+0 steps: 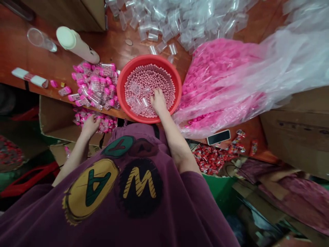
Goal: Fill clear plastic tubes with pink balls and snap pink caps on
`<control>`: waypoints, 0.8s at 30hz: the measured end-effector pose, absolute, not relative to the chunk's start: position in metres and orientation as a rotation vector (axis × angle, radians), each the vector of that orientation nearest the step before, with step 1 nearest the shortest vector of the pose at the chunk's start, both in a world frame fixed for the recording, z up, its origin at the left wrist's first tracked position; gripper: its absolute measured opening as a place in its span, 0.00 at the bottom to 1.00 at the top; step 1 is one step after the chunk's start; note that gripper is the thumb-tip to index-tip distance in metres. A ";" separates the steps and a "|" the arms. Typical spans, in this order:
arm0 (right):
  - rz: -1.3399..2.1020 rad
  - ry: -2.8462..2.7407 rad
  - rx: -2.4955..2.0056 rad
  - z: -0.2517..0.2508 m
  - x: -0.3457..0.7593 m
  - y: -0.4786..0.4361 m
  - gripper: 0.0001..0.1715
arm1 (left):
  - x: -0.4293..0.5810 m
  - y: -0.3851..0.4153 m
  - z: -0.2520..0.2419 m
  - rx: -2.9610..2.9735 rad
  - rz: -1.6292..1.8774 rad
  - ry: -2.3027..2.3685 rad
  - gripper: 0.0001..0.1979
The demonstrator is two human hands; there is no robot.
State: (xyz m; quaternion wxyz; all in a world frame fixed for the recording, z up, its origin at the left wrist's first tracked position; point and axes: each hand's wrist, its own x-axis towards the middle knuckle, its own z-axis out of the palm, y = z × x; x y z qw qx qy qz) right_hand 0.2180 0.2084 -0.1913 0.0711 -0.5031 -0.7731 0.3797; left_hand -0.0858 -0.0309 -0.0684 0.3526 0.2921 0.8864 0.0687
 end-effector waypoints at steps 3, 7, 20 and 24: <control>1.083 -2.507 -1.430 -0.204 0.192 0.219 0.36 | -0.091 -0.031 -0.064 0.750 0.183 2.497 0.17; 1.215 -2.370 -1.415 -0.218 0.183 0.222 0.24 | -0.051 0.031 -0.075 0.816 0.794 2.304 0.14; 1.414 -1.775 -1.453 -0.186 0.237 0.175 0.30 | 0.087 0.161 -0.143 1.141 0.799 1.720 0.16; 1.489 -1.690 -1.504 -0.188 0.235 0.168 0.36 | 0.097 0.165 -0.139 1.150 0.603 1.725 0.10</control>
